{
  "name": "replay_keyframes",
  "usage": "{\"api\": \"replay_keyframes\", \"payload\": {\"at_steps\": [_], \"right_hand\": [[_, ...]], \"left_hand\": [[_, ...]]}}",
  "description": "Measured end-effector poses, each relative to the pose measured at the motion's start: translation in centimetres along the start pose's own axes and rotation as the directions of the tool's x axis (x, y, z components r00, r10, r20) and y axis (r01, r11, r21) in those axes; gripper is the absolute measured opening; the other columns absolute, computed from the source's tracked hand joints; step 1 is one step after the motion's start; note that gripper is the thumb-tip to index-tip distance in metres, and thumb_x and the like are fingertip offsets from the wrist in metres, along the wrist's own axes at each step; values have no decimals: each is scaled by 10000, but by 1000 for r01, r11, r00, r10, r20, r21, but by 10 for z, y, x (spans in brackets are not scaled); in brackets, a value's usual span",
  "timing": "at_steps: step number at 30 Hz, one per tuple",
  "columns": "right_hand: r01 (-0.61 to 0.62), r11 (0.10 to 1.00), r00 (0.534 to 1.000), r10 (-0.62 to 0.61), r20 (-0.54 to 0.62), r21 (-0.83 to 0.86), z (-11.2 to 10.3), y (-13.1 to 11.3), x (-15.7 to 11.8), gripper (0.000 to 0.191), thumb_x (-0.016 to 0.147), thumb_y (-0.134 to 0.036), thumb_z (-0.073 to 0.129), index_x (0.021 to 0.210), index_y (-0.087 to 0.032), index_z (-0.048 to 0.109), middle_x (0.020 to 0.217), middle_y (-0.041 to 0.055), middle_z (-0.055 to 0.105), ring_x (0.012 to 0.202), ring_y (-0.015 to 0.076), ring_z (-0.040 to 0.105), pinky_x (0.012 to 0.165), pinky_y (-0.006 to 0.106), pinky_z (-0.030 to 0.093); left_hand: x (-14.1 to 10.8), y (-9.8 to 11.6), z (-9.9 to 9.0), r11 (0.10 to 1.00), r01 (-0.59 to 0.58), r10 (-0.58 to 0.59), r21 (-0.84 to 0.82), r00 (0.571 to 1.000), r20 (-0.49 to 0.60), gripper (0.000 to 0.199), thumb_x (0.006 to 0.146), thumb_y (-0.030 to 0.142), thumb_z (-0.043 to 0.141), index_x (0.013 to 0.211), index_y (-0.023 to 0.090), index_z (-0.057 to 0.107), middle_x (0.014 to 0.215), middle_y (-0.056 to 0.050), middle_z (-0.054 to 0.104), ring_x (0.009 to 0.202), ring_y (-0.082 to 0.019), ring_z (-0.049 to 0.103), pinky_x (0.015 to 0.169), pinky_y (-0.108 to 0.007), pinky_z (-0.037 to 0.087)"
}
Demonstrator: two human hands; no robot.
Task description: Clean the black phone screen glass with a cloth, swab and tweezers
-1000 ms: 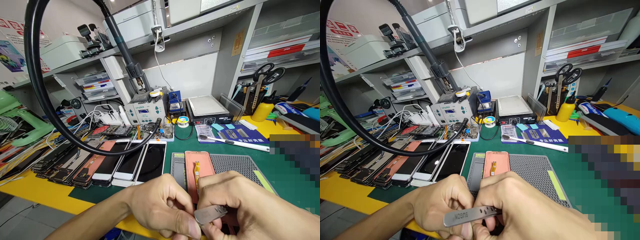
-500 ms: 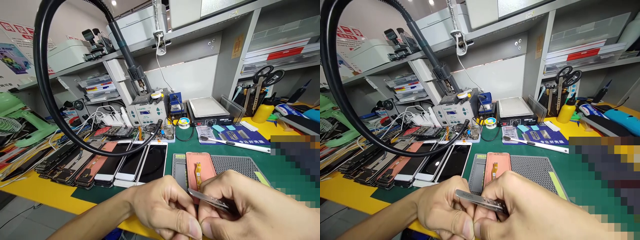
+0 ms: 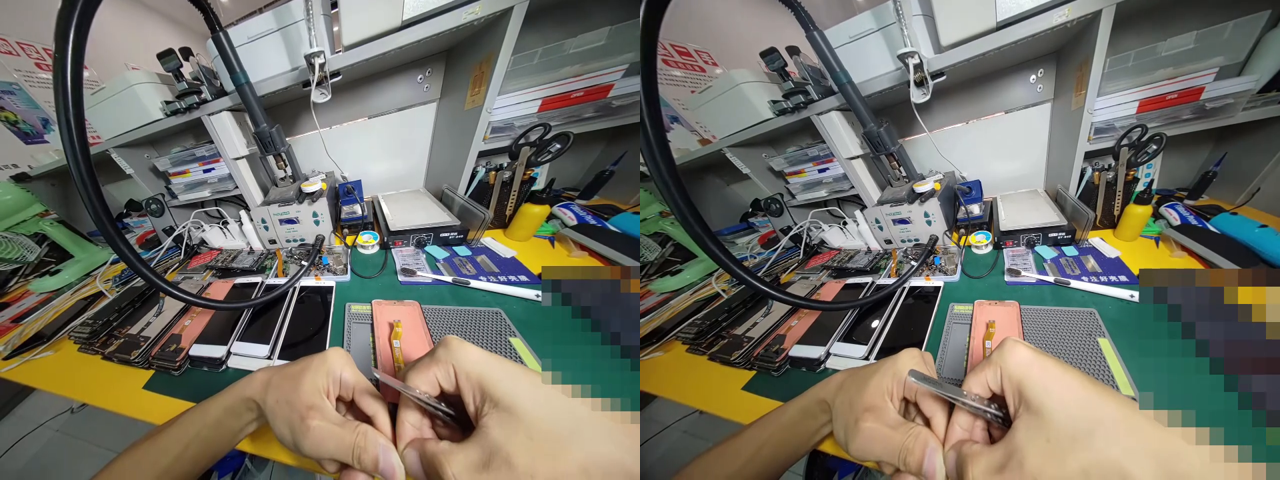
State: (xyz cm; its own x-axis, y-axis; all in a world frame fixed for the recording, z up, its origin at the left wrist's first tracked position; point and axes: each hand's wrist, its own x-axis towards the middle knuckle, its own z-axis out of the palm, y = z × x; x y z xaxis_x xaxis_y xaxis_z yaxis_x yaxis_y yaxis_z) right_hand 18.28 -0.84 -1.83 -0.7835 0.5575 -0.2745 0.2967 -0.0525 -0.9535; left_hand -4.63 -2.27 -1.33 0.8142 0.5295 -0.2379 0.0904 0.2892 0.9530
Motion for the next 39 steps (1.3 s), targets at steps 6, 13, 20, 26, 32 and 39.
{"api": "replay_keyframes", "payload": {"at_steps": [6, 13, 20, 26, 32, 39], "right_hand": [[-37, 999, 989, 31, 144, 40, -13, -21, -4, 156, 885, -328, 664, 888, -173, 676, 807, -42, 617, 720, 116, 460, 628, 203, 382], [-62, 998, 988, 59, 141, 17, -10, -20, -7, 84, 876, -251, 615, 841, -175, 625, 791, -35, 598, 723, 126, 477, 653, 216, 405], [-270, 785, 961, 187, 202, 557, 7, -31, 1, 200, 811, -311, 478, 642, -212, 438, 730, 6, 518, 766, 152, 550, 739, 210, 463], [-308, 811, 949, 295, 107, 498, 14, -47, 6, 262, 736, -288, 503, 521, -217, 371, 562, -32, 376, 562, 117, 422, 550, 178, 424], [-84, 995, 975, 73, -212, -44, 17, -35, -1, 212, 585, -102, 593, 529, -200, 414, 574, -69, 406, 536, 81, 333, 452, 197, 250], [194, 794, 887, -393, -243, -577, 17, -24, 2, 193, 634, -28, 544, 575, -200, 479, 601, -55, 513, 556, 88, 459, 489, 199, 320]], "left_hand": [[-1, 2, -1, 998, -32, 30, 58, 999, 21, 446, 841, 543, 724, 763, 105, 692, 517, 47, 511, 376, -27, 415, 365, -130, 373], [1, 8, -1, 973, -126, 115, 194, 991, 67, 169, 912, 173, 647, 787, 74, 703, 519, -1, 566, 425, -67, 497, 430, -163, 397], [3, 14, 3, 965, -114, 102, 238, 993, 61, 162, 856, 77, 635, 697, 108, 648, 460, 27, 539, 395, -65, 467, 428, -153, 405], [1, 13, 1, 931, -133, 144, 341, 990, -8, 144, 855, 154, 679, 716, 122, 659, 515, 12, 568, 415, -85, 508, 438, -178, 418], [-2, 17, 4, 756, -316, 402, 574, 915, -26, 226, 855, 134, 675, 638, 134, 615, 566, 23, 508, 490, -75, 427, 466, -197, 355], [-5, 17, 4, 568, -361, 534, 740, 846, 3, 230, 919, 232, 654, 729, 109, 699, 547, 2, 530, 475, -92, 436, 452, -220, 327]]}}
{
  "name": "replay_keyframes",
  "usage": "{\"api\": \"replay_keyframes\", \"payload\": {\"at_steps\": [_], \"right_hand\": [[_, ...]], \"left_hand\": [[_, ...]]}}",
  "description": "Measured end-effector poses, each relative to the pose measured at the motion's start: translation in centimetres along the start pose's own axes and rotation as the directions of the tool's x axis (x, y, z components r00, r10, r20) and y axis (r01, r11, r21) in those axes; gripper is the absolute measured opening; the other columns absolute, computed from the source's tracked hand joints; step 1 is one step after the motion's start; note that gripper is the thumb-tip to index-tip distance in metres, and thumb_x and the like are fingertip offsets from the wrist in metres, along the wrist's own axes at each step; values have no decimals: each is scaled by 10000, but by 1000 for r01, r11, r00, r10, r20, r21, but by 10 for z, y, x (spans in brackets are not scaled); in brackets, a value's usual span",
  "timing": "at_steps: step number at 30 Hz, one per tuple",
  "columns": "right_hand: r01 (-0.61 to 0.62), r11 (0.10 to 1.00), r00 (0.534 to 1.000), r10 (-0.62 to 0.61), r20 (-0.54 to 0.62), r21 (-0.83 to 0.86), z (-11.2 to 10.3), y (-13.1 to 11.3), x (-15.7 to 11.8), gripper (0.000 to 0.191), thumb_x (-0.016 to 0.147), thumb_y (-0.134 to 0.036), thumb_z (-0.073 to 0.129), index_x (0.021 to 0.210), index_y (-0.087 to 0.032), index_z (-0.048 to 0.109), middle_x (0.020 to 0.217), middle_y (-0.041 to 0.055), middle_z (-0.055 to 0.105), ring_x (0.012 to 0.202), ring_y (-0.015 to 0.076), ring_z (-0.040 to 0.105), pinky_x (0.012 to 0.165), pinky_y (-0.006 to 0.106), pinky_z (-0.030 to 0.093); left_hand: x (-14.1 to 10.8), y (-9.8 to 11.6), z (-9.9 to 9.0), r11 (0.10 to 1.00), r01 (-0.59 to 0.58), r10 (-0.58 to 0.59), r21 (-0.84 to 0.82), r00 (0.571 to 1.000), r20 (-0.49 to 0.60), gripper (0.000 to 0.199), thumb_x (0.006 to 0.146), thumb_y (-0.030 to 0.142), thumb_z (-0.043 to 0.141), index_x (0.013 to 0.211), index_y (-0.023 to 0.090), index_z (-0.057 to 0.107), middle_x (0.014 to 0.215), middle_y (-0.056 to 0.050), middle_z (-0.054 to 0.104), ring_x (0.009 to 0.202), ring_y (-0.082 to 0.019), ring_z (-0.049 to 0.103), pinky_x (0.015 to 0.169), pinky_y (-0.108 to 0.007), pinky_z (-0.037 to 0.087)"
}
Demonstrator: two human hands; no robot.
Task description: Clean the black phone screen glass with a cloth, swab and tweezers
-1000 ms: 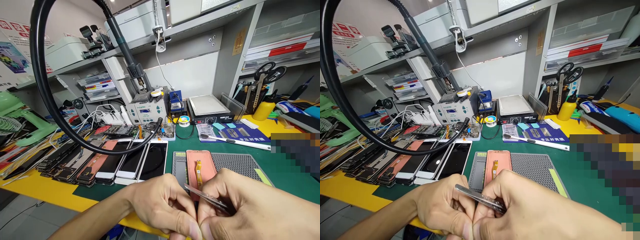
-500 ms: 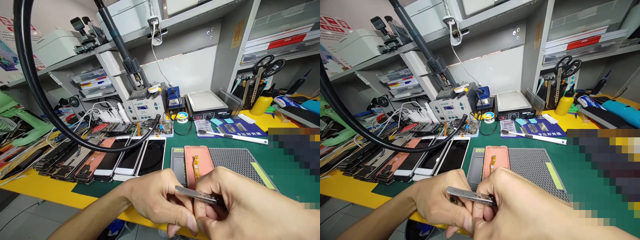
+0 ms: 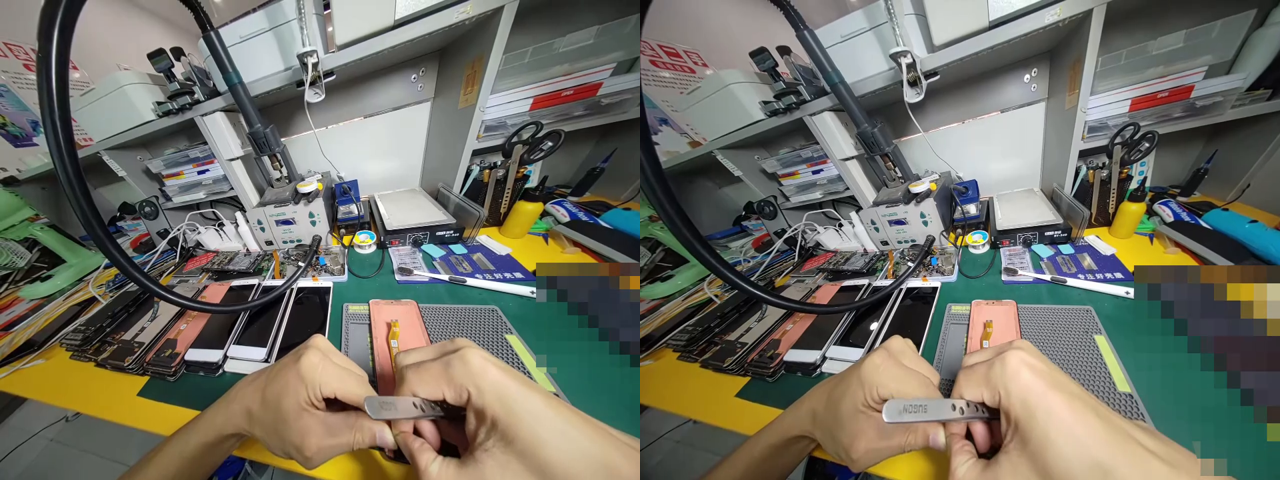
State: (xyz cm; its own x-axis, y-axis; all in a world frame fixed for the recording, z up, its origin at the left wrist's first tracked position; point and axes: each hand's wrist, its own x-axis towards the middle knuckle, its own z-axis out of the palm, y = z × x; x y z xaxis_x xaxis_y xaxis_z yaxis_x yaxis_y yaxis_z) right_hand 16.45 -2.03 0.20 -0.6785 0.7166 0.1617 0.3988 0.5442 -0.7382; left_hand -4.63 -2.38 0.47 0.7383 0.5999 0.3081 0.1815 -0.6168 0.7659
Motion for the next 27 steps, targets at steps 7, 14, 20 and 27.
{"api": "replay_keyframes", "payload": {"at_steps": [7, 14, 20, 27], "right_hand": [[46, 999, 998, -46, 36, 11, -6, -1, 5, 190, 678, -33, 551, 592, -202, 542, 613, -40, 548, 537, 93, 492, 481, 199, 352], [-163, 961, 983, 139, 120, 225, -10, 5, 1, 115, 789, -170, 571, 678, -196, 579, 665, -23, 553, 571, 108, 452, 480, 219, 309], [-392, 840, 881, 225, 416, 374, -22, 11, 3, 325, 981, -379, 537, 710, -203, 505, 616, -74, 357, 563, 94, 318, 490, 246, 234], [-458, 803, 866, 306, 395, 381, -23, 20, -6, 370, 941, -588, 584, 934, -218, 576, 745, -63, 474, 641, 113, 359, 536, 232, 302]], "left_hand": [[-1, 1, 1, 993, -71, 78, 93, 994, -79, 172, 919, 164, 634, 783, 107, 724, 553, -20, 602, 471, -93, 465, 456, -213, 348], [-1, 2, -2, 999, 24, -27, -37, 997, -74, 205, 909, 183, 644, 726, 114, 704, 550, -5, 578, 466, -85, 445, 458, -208, 338], [4, 8, -8, 987, 97, -96, -125, 995, 12, 268, 948, 174, 564, 702, 124, 659, 710, -58, 692, 600, -92, 547, 593, -182, 435], [7, 11, -4, 996, 78, -77, -40, 997, 30, 276, 946, 165, 519, 686, 149, 610, 679, -47, 661, 611, -109, 558, 601, -193, 443]]}}
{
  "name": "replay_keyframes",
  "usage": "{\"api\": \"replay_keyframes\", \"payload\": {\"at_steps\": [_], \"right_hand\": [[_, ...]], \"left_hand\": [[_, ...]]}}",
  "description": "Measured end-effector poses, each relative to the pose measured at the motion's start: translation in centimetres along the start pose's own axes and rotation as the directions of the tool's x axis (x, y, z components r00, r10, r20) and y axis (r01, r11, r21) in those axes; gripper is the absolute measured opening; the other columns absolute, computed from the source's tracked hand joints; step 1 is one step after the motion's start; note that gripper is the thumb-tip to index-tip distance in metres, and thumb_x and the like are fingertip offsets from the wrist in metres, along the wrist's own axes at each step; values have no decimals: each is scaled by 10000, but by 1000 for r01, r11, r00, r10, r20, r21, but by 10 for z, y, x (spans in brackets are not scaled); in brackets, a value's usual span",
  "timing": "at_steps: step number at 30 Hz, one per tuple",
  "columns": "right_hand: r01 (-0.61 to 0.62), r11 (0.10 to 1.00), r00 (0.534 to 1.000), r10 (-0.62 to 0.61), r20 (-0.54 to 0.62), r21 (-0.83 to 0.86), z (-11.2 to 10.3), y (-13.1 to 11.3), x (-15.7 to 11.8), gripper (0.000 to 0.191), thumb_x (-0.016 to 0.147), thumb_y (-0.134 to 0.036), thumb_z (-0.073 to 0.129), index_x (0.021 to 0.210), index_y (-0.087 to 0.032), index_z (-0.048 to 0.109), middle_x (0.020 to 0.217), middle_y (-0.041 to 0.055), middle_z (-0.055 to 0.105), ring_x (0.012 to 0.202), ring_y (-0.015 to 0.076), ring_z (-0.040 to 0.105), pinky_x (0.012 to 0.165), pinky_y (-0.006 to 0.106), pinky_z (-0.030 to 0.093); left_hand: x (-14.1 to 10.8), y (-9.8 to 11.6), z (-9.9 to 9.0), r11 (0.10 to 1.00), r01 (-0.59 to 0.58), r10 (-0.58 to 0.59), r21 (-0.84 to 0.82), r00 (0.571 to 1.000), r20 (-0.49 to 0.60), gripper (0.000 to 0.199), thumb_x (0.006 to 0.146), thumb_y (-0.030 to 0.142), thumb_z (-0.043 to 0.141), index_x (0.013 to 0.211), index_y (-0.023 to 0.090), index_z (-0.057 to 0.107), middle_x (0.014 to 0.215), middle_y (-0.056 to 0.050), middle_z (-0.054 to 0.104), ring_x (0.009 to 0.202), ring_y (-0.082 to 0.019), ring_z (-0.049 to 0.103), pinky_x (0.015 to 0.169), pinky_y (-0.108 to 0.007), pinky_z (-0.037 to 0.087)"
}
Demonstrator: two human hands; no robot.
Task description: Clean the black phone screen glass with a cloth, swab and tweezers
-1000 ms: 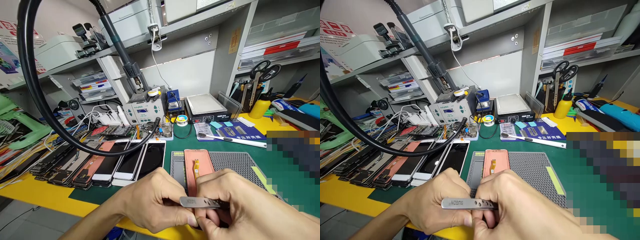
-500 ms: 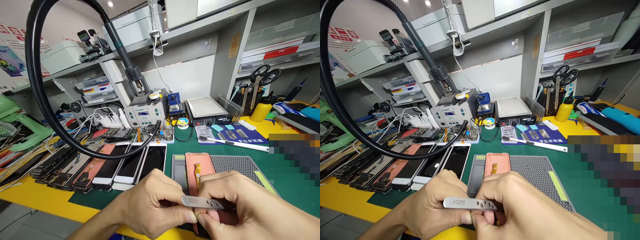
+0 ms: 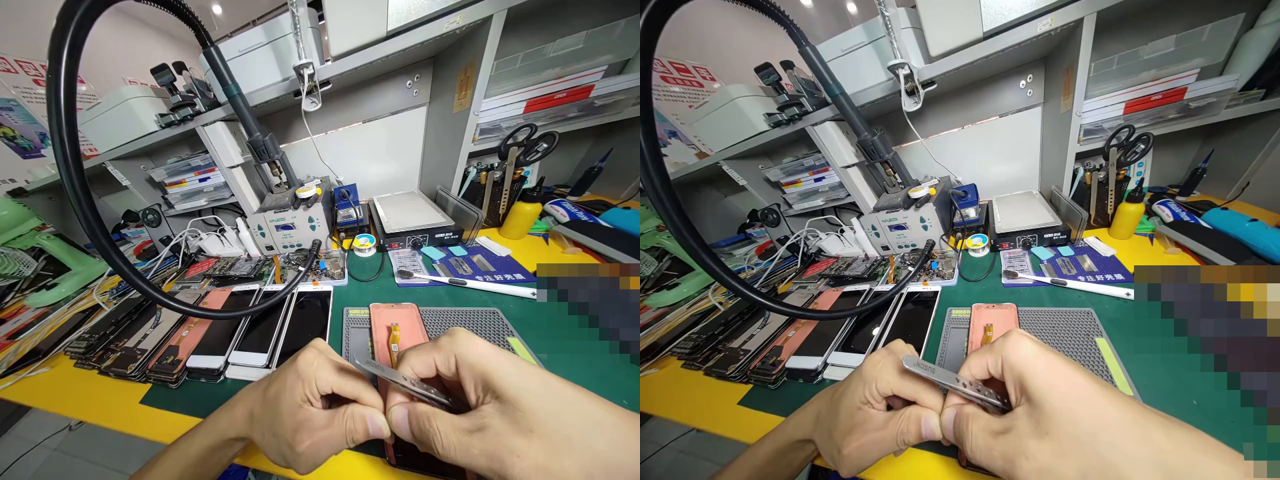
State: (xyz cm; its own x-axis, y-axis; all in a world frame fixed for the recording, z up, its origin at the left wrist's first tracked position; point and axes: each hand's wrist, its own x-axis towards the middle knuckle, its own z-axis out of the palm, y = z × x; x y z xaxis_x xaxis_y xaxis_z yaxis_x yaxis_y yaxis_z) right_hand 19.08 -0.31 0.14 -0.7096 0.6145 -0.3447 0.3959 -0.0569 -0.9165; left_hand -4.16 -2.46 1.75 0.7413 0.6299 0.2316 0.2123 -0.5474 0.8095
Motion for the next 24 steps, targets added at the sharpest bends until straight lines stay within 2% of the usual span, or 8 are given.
{"api": "replay_keyframes", "payload": {"at_steps": [3, 5, 9, 13, 16, 19, 21, 24], "right_hand": [[54, 998, 998, -55, 42, 21, 2, -2, 4, 251, 962, -417, 586, 827, -217, 514, 714, -70, 387, 640, 112, 300, 528, 229, 274], [89, 996, 991, -91, 94, 27, 3, -6, 6, 259, 951, -313, 564, 741, -216, 448, 711, -64, 343, 647, 113, 279, 529, 225, 267], [80, 997, 996, -80, 49, -5, 3, -7, 7, 168, 873, -276, 597, 751, -208, 504, 724, -53, 409, 647, 112, 330, 525, 209, 297], [91, 994, 996, -91, -2, -64, 5, -5, 6, 126, 822, -270, 609, 734, -205, 549, 676, -56, 425, 601, 105, 343, 483, 197, 289], [130, 974, 987, -146, -74, -184, 9, -5, 5, 107, 773, -224, 619, 688, -206, 557, 637, -62, 457, 562, 99, 362, 466, 199, 295], [171, 927, 952, -242, -185, -333, 13, -3, 3, 42, 713, -183, 649, 736, -216, 635, 654, -51, 552, 570, 114, 444, 485, 209, 339], [188, 899, 925, -298, -237, -396, 14, -2, 1, 119, 695, -175, 666, 801, -226, 683, 700, -31, 617, 604, 135, 501, 513, 216, 379], [209, 877, 907, -339, -249, -433, 13, -7, 0, 141, 686, -175, 669, 809, -237, 699, 694, -16, 640, 586, 143, 518, 508, 221, 397]], "left_hand": [[1, 1, 1, 999, 17, -17, 28, 999, 31, 267, 929, 130, 529, 666, 167, 561, 611, 6, 556, 575, -97, 488, 573, -193, 406], [2, 0, 1, 999, 27, -30, 47, 998, 57, 276, 924, 131, 544, 652, 177, 527, 601, 35, 464, 553, -91, 408, 551, -203, 372], [1, -1, 1, 996, 37, -44, 83, 995, 92, 292, 921, 163, 560, 635, 183, 509, 623, 48, 370, 534, -88, 318, 508, -218, 329], [-1, -3, 2, 993, 84, -93, 78, 989, 114, 254, 923, 170, 576, 670, 169, 566, 626, 44, 416, 526, -80, 342, 504, -210, 340], [-3, -4, 4, 994, 64, -73, 94, 993, 95, 285, 925, 144, 579, 643, 172, 560, 583, 49, 444, 517, -84, 358, 506, -216, 334], [-4, -5, 6, 993, 40, -45, 111, 998, 41, 273, 916, 138, 598, 647, 173, 573, 554, 39, 518, 493, -87, 414, 492, -218, 343], [-4, -6, 6, 991, -2, -2, 136, 999, 32, 242, 926, 125, 567, 690, 170, 597, 579, 18, 593, 489, -87, 471, 505, -210, 378], [-5, -9, 6, 967, -90, 87, 240, 996, 22, 255, 945, 102, 493, 717, 176, 580, 605, 11, 617, 502, -92, 513, 525, -221, 391]]}}
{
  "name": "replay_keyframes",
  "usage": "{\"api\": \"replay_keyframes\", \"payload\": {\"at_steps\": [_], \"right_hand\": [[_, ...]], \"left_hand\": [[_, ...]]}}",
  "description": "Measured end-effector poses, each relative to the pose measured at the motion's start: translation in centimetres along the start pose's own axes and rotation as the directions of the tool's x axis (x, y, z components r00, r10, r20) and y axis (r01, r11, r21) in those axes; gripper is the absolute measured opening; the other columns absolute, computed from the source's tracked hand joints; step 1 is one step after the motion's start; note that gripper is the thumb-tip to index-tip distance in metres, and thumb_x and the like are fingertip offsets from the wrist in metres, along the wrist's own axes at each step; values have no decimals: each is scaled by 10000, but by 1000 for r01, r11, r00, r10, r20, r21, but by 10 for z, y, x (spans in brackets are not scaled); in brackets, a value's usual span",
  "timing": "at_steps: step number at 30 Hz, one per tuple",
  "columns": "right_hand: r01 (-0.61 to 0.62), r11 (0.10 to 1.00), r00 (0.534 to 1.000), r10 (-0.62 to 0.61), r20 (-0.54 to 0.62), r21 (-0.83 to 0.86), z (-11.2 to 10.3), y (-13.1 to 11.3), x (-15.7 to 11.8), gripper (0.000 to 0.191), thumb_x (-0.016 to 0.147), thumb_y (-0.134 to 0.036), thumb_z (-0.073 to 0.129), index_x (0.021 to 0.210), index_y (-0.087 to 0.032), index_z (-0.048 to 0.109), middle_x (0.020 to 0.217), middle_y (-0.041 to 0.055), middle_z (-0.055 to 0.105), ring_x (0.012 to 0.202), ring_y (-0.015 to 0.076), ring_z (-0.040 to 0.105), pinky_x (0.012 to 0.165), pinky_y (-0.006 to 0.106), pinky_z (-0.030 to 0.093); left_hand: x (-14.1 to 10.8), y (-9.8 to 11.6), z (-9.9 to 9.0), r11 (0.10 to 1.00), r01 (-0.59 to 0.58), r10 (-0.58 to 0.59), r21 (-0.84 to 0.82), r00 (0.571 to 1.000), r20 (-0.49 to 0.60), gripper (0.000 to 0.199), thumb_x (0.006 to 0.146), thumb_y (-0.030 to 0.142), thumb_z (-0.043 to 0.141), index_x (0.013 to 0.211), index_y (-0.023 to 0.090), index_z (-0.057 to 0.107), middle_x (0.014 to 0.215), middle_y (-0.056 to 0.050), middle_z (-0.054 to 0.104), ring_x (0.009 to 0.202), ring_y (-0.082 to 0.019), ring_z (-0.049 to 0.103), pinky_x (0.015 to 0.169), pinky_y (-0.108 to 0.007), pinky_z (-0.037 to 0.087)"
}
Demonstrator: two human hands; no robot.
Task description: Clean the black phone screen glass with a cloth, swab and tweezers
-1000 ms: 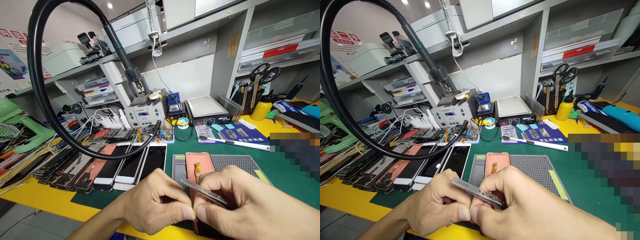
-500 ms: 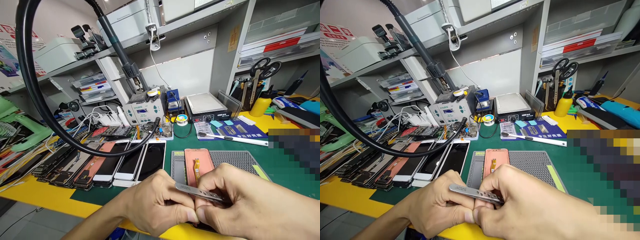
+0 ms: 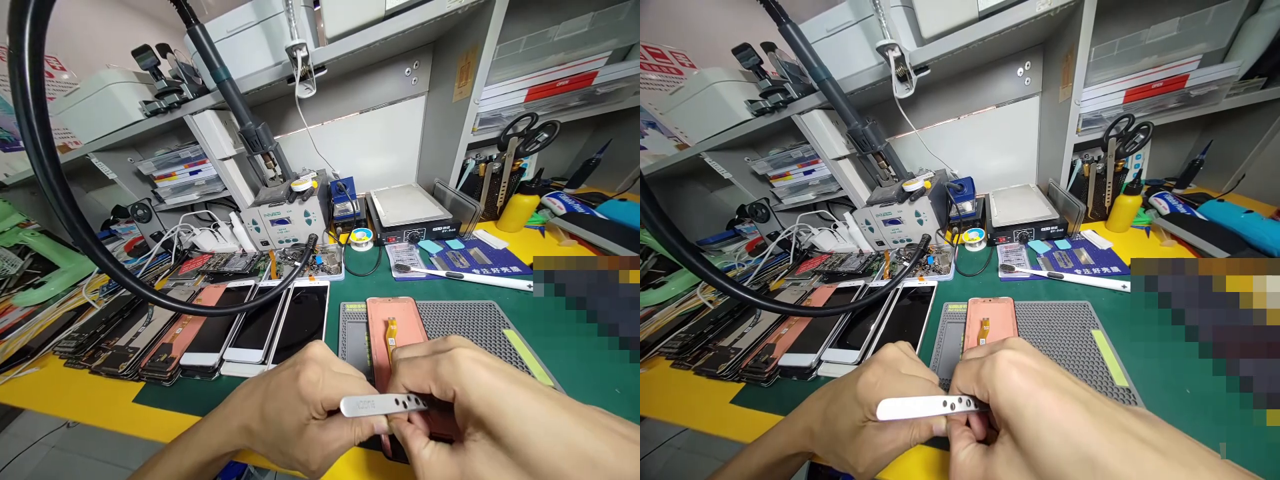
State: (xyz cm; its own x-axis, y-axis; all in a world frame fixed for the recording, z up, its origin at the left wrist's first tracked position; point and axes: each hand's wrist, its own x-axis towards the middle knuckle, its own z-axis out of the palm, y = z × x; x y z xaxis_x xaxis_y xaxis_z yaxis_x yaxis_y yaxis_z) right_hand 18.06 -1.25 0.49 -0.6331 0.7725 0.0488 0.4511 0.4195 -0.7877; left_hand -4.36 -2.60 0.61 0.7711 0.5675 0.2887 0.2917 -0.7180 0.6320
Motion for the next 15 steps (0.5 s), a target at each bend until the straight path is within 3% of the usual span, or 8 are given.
{"api": "replay_keyframes", "payload": {"at_steps": [6, 10, 15], "right_hand": [[128, 992, 989, -129, -76, -17, -4, -11, 6, 60, 747, -191, 645, 764, -246, 662, 707, -1, 653, 589, 147, 538, 510, 211, 424], [177, 981, 981, -182, -64, -74, -5, -12, 10, 127, 757, -130, 611, 774, -240, 671, 704, -2, 651, 589, 142, 551, 486, 206, 410], [310, 948, 950, -312, -15, -65, -10, -17, 16, 196, 644, -18, 554, 636, -206, 608, 578, -46, 549, 499, 89, 460, 459, 190, 364]], "left_hand": [[-5, -4, 4, 939, -36, 86, 341, 987, -133, 257, 902, 82, 495, 672, 195, 481, 551, 56, 424, 470, -97, 343, 473, -288, 251], [-7, -3, 5, 896, -37, 105, 442, 986, -130, 176, 867, 71, 482, 762, 173, 580, 565, 48, 428, 468, -116, 334, 458, -305, 245], [-6, -3, 6, 852, -66, 210, 519, 952, -223, 157, 879, 102, 499, 885, 144, 651, 542, 59, 393, 462, -126, 309, 449, -308, 234]]}}
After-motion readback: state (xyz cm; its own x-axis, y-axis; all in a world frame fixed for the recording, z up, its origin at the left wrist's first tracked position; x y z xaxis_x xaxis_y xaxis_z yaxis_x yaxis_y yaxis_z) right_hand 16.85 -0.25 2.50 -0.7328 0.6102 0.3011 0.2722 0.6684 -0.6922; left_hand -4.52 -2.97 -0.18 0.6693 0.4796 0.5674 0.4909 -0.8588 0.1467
